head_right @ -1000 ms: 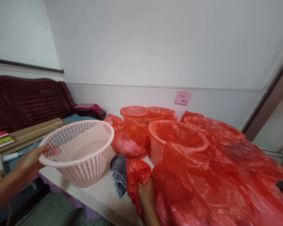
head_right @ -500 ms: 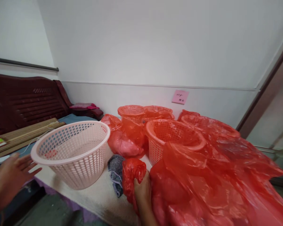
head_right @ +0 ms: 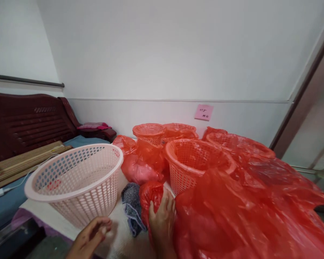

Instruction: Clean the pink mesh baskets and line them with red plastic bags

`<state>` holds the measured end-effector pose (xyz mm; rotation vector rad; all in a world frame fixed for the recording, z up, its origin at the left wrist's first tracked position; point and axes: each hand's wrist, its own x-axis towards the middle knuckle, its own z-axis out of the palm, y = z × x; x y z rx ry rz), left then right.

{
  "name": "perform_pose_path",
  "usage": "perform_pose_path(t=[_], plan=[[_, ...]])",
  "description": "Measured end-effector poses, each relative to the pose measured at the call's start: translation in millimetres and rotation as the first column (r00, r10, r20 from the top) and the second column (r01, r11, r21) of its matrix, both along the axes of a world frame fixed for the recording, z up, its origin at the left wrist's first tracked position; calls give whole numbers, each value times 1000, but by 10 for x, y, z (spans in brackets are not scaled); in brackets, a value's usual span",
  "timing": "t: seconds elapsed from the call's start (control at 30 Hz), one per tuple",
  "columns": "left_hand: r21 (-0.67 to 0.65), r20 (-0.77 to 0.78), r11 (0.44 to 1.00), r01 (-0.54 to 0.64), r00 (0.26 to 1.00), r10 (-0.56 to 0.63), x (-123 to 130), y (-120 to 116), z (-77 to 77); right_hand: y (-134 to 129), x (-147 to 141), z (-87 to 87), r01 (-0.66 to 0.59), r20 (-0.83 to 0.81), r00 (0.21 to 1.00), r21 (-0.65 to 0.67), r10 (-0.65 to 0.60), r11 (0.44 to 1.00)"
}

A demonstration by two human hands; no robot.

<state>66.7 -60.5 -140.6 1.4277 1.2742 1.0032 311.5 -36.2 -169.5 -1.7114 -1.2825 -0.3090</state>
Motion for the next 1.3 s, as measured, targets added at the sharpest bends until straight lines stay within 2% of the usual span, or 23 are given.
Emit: perform_pose_path(t=[0.07, 0.1, 0.13, 0.2, 0.27, 0.33, 0.43, 0.6, 0.7, 0.8, 0.9, 1.0, 1.07, 1.2, 1.3], plan=[[72, 18, 996, 46, 999, -48, 300, 156, 123, -33, -60, 31, -85, 140, 987, 72, 74, 994], [102, 19, 993, 54, 998, -57, 433, 231, 174, -39, -79, 32, -135, 183, 975, 43, 125, 990], [135, 11, 989, 54, 998, -56, 554, 309, 217, -37, -87, 22, -169, 201, 964, -33, 172, 985], [187, -17, 982, 33, 999, -30, 764, 488, 287, -11, -69, -23, -164, 180, 959, -273, 218, 948], [220, -45, 975, -16, 999, 26, 938, 719, 355, 29, -19, -86, -101, 144, 970, -495, 196, 863], [247, -76, 965, -88, 991, 110, 1093, 984, 454, 65, 35, -145, -61, 134, 975, -603, 176, 796], [344, -130, 929, -135, 973, 190, 1329, 1331, 714, 96, 68, -191, -48, 133, 976, -648, 174, 760], [440, -275, 895, -69, 939, 208, 1696, 1681, 1248, 102, 35, -178, 10, 166, 977, -656, 131, 755], [452, -357, 890, -55, 903, 237, 1793, 1885, 1387, 87, 36, -155, 0, 132, 984, -659, 116, 752], [446, -413, 895, -7, 885, 213, 1772, 2006, 1347, 69, 55, -127, -46, 67, 991, -642, 117, 765], [475, -414, 879, 34, 890, 189, 1673, 1876, 1199, 63, 76, -86, -79, -22, 996, -589, 81, 804], [557, -385, 827, 72, 905, 180, 1531, 1483, 991, 78, 104, -38, -107, -142, 989, -440, 48, 892], [612, -396, 777, 147, 907, 141, 1428, 1163, 840, 94, 128, -13, -128, -217, 974, -325, 58, 937], [656, -479, 675, 338, 878, 25, 1268, 650, 561, 114, 151, -14, -191, -287, 946, -117, 150, 975], [660, -557, 559, 503, 826, -86, 1211, 454, 363, 114, 118, -99, -198, -223, 955, 16, 197, 980]])
